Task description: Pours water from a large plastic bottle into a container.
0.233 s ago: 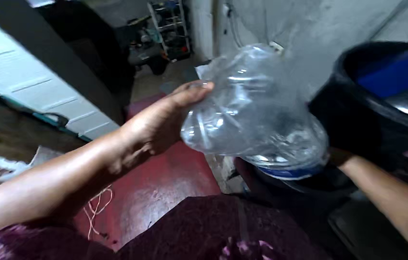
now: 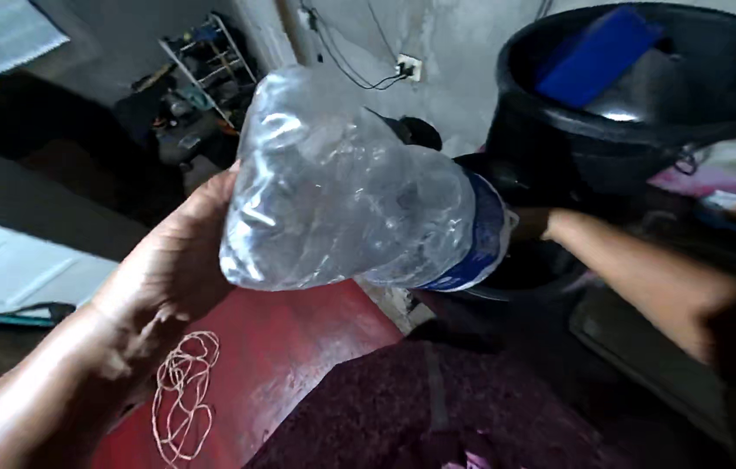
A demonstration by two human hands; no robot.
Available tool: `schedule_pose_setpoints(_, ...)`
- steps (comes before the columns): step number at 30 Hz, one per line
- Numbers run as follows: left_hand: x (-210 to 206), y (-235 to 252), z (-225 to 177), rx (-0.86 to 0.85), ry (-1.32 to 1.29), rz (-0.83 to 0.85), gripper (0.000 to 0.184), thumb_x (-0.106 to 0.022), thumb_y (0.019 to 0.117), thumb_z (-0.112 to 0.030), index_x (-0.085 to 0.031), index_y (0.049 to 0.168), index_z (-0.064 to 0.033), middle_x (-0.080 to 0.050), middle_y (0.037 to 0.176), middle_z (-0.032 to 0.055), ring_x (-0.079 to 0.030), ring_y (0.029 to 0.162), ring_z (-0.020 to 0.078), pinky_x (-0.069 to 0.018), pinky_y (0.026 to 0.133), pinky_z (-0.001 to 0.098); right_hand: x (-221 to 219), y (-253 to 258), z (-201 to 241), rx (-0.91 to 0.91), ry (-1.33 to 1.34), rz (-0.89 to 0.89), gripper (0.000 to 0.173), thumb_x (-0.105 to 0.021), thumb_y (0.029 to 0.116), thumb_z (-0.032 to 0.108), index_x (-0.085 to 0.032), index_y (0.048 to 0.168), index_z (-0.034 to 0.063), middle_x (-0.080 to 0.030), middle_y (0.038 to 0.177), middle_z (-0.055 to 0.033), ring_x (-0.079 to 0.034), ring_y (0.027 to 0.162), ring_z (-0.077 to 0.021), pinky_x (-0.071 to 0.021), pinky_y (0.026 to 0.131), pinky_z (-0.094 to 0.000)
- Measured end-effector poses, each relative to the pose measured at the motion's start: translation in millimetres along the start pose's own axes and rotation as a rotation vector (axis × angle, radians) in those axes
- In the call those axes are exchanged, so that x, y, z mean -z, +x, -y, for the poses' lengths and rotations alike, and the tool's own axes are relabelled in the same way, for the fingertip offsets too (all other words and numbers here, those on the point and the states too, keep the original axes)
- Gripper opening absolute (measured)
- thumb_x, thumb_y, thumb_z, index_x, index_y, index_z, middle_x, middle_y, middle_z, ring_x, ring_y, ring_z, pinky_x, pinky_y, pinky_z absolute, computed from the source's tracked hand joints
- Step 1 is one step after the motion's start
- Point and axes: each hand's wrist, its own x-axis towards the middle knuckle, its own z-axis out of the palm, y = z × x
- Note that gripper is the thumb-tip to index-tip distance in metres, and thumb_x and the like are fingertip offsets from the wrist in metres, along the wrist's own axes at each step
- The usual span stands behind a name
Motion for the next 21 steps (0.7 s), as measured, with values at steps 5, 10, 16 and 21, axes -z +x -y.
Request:
schedule_pose_setpoints(5,9.8,-7.1,8.5,-0.085,0.013,0.026,0.029,-0.043,0.1084,-0.039,-0.068,0.113,-0.0248,-0.072,0.103,-0.007,-0.07,0.095,0.0034,-0.0606,0.08,0.0225,21.9,-14.9,44.5,-0.09,-0.132,0.018,0.017,-0.069,0.0978,0.011,-0.069,0.109,-0.0011,-0.068,0.087,-0.0153,-0.065,0.069,-0.0241,-0.0564,0.066,-0.0431)
schedule_pose_setpoints(10,14.3,1.3,8.1,-0.07,-0.061,0.056,0.032,-0.044,0.108,-0.04,-0.07,0.115,-0.0233,-0.073,0.107,-0.0032,-0.071,0.099,0.0078,-0.0611,0.084,0.0279,29.3,-18.0,46.2,-0.275,0.221,-0.172,0.024,-0.048,0.1084,0.014,-0.06,0.124,-0.0001,-0.063,0.094,-0.0181,-0.063,0.071,-0.0252,-0.0563,0.066,-0.0434)
schedule_pose_setpoints(16,18.5,4.3,9.5,-0.098,-0.082,0.035,0.028,-0.046,0.1075,-0.034,-0.069,0.115,-0.0199,-0.073,0.107,-0.0014,-0.07,0.1,0.0086,-0.0611,0.085,0.0282,34.4,-25.9,51.0,-0.287,0.553,-0.251,0.027,-0.05,0.1072,0.025,-0.058,0.124,0.0048,-0.064,0.096,-0.0131,-0.065,0.075,-0.0222,-0.0572,0.065,-0.0409)
schedule_pose_setpoints(21,34.1,8.8,9.3,-0.102,-0.142,0.081,0.027,-0.055,0.1036,-0.04,-0.07,0.115,-0.02,-0.073,0.108,-0.0003,-0.07,0.102,0.0101,-0.0608,0.088,0.0314,35.6,-31.4,46.9,-0.16,0.386,-0.126,0.03,-0.061,0.1038,0.026,-0.06,0.126,0.0047,-0.068,0.094,-0.0175,-0.067,0.068,-0.0243,-0.0583,0.061,-0.0399)
